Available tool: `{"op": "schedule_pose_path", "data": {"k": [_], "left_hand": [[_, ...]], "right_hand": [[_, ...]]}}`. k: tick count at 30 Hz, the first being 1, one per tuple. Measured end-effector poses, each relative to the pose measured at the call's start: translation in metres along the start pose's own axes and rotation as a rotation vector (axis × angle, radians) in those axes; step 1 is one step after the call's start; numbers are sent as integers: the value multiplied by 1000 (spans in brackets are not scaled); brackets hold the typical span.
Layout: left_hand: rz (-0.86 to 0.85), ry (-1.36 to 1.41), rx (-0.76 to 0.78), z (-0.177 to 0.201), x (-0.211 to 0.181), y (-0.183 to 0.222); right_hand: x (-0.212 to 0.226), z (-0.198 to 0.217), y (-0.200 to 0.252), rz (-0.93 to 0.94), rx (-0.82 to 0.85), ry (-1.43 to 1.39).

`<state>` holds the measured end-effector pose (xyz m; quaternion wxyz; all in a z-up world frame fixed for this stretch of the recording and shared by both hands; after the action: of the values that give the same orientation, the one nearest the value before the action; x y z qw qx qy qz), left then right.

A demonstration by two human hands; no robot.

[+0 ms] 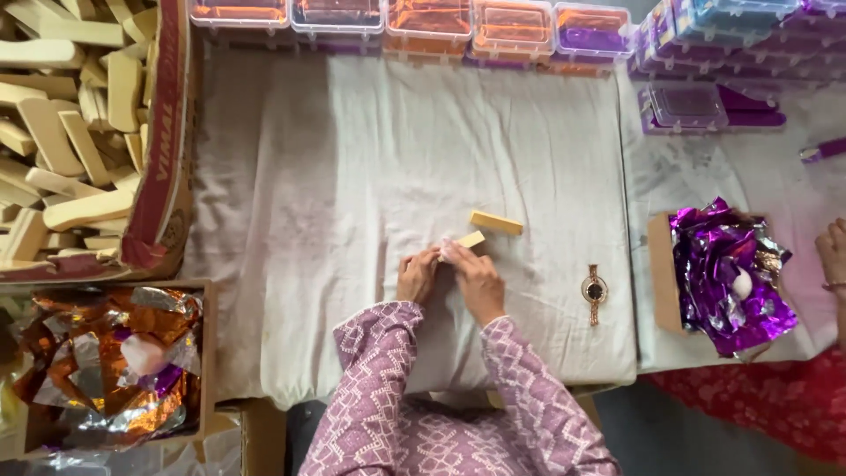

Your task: The recorder cleans wooden blocks with a cloth and wraps them in purple foil for packaging.

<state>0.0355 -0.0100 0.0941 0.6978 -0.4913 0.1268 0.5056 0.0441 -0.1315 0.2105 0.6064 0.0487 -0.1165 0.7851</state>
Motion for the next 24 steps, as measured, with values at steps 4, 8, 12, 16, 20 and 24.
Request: {"op": "schedule_pose_path", "data": {"k": [4,8,12,16,20,24], "left_hand": [[-5,8,24,1,-3,1],[-4,-26,46,-4,1,-11],[13,-31,95,-38,36,24],[-49,-53,-88,-32,25,18],[70,68,-41,-8,21,-1],[185,42,97,-41,37,17]], "right_hand": [[-40,-14,-2,-75,-88,-9],[-31,-31,-4,-185,-16,78],[3,-33,18,2,-46,48],[-12,1,-3,-35,-77,44],[-35,-24,-19,-188,-50,147],[-36,-74,6,-184,-90,266]]}}
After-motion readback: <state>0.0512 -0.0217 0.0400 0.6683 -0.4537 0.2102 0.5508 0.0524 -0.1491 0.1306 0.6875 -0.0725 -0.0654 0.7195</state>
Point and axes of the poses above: each hand's wrist, its own y-axis away from the middle knuckle, its own z-axis out of the back of the hand, x = y × z, the point moved 8 cm from there along -y, towards the middle knuckle, and after that the axes turned 12 degrees about y, right-handed, at the moved point
